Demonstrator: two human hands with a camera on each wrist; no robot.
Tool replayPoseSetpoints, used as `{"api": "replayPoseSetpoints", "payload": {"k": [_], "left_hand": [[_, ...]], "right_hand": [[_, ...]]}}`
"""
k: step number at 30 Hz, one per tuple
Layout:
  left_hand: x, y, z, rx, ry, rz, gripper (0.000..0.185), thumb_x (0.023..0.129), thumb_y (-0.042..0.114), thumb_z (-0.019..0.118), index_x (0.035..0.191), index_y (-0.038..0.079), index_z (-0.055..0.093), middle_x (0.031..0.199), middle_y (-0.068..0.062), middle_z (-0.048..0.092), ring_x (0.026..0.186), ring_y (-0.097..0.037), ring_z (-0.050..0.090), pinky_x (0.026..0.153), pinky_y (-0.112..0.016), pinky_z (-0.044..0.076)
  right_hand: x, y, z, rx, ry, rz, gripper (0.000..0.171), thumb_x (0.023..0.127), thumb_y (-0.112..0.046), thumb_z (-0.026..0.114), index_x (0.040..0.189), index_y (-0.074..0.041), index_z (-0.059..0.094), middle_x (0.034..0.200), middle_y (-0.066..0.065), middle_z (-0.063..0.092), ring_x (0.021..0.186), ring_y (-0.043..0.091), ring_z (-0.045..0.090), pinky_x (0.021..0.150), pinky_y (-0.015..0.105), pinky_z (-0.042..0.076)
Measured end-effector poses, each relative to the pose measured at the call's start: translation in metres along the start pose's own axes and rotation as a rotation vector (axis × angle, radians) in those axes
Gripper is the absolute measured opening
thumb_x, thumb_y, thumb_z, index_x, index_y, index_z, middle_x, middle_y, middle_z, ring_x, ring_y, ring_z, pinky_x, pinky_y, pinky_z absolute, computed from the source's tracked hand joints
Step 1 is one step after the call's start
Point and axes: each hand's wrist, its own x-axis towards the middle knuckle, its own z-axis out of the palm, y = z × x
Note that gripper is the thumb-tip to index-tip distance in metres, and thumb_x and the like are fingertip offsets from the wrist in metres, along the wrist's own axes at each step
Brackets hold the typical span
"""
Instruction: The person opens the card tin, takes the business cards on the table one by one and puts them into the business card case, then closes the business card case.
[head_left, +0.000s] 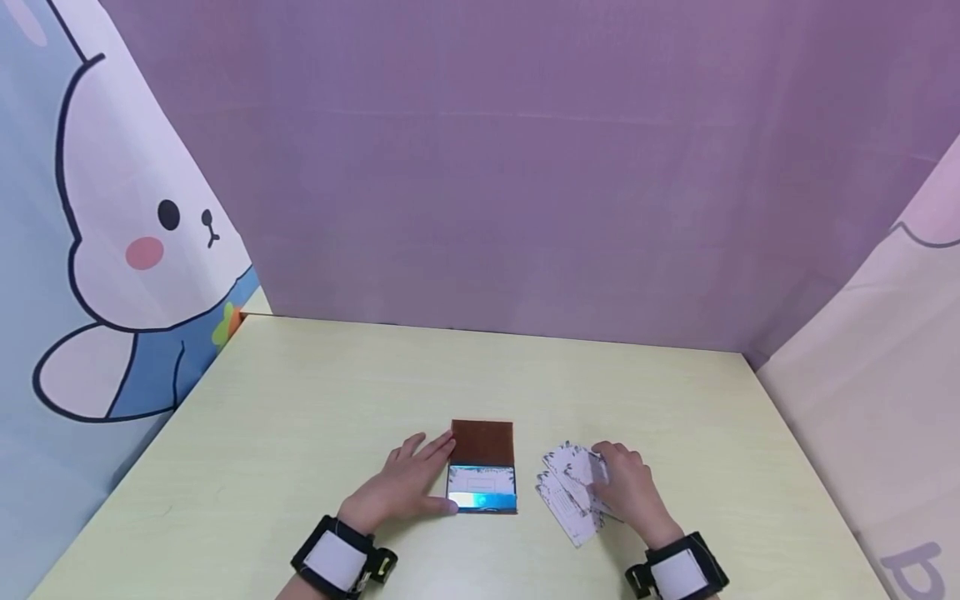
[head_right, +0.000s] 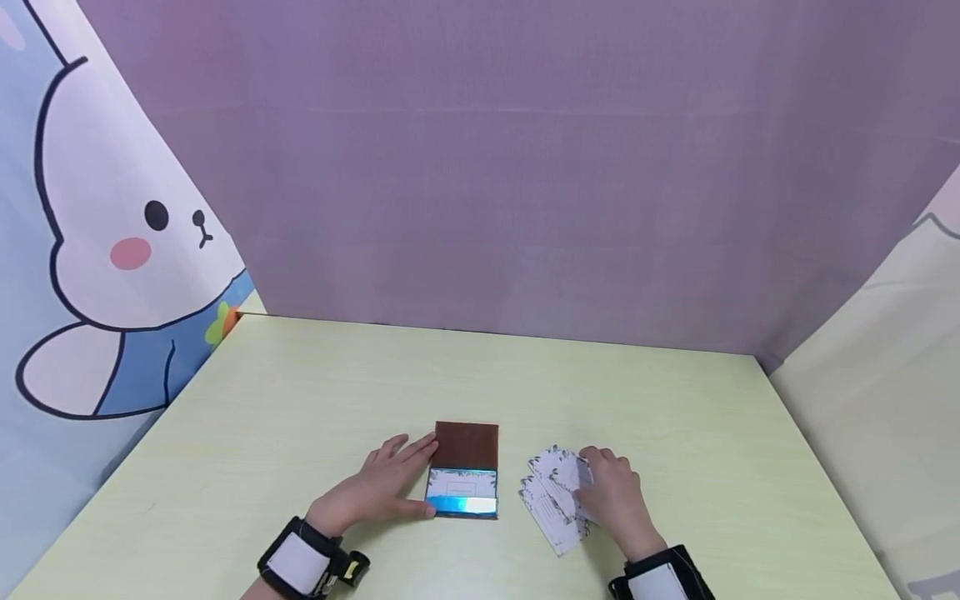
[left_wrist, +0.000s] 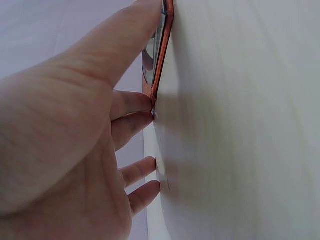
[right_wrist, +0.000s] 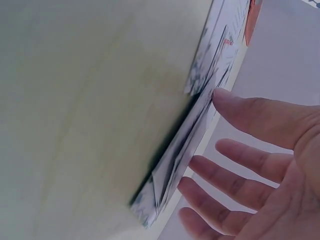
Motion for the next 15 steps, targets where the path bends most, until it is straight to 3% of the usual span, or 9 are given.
{"api": "replayPoseSetpoints", "payload": {"k": [1,4,5,7,8,12,15], "left_hand": [[0.000,0.000,0.000,0.003,-0.002,-0.001,0.118,0.051,0.089,0.047,0.146,0.037,0.001,0.154,0.017,-0.006,0.138,-0.022,-0.021,0.097,-0.072,0.014],[0.000,0.001,-0.001,0.005,-0.006,-0.002,0.118,0.051,0.089,0.047,0.146,0.037,0.001,0.154,0.017,-0.007,0.138,-0.022,-0.022,0.097,-0.072,0.014],[0.000,0.001,-0.001,0.005,-0.007,-0.002,0.118,0.051,0.089,0.047,0.146,0.037,0.001,0.154,0.017,-0.007,0.138,-0.022,-0.022,0.097,-0.071,0.014],[-0.001,0.001,-0.001,0.004,-0.008,-0.002,0.118,0.051,0.089,0.047,0.146,0.037,0.001,0.154,0.017,-0.007,0.138,-0.022,-0.022,0.097,-0.072,0.014],[-0.001,0.002,-0.002,-0.001,-0.008,-0.002,0.118,0.051,0.088,0.047,0.146,0.037,0.001,0.154,0.017,-0.007,0.138,-0.022,-0.022,0.097,-0.072,0.014],[-0.001,0.003,-0.005,-0.003,-0.006,-0.006,0.117,0.051,0.088,0.047,0.146,0.037,0.001,0.154,0.017,-0.007,0.138,-0.022,-0.022,0.097,-0.071,0.015],[-0.001,0.005,-0.011,0.001,-0.010,-0.010,0.117,0.051,0.089,0.047,0.146,0.037,0.001,0.153,0.017,-0.007,0.138,-0.021,-0.021,0.097,-0.071,0.015]], "right_hand": [[-0.002,-0.001,-0.002,0.026,-0.009,-0.013,0.082,0.054,-0.059,0.076,0.126,-0.041,0.044,0.112,-0.006,0.057,0.091,0.022,0.053,0.070,0.048,0.042],[-0.004,-0.042,-0.053,0.091,-0.084,0.026,0.082,0.055,-0.048,0.081,0.128,-0.029,0.050,0.115,0.004,0.059,0.094,0.029,0.054,0.073,0.052,0.042],[-0.006,-0.053,-0.067,0.113,-0.073,0.008,0.081,0.057,-0.047,0.081,0.128,-0.025,0.050,0.116,0.006,0.058,0.094,0.028,0.053,0.076,0.049,0.042],[-0.008,-0.069,-0.088,0.139,-0.096,0.022,0.083,0.058,-0.047,0.081,0.131,-0.023,0.049,0.122,0.009,0.056,0.100,0.033,0.051,0.079,0.051,0.041],[-0.006,-0.084,-0.105,0.105,-0.079,0.041,0.089,0.050,-0.051,0.082,0.130,-0.027,0.049,0.120,0.008,0.055,0.097,0.033,0.050,0.074,0.050,0.040],[-0.005,-0.082,-0.094,0.019,0.023,0.038,0.094,0.039,-0.044,0.088,0.124,-0.032,0.052,0.114,0.007,0.051,0.095,0.033,0.040,0.070,0.040,0.034],[-0.004,-0.078,-0.090,0.075,0.032,0.013,0.092,0.042,-0.035,0.089,0.126,-0.026,0.051,0.113,0.009,0.048,0.096,0.030,0.039,0.072,0.036,0.035]]}}
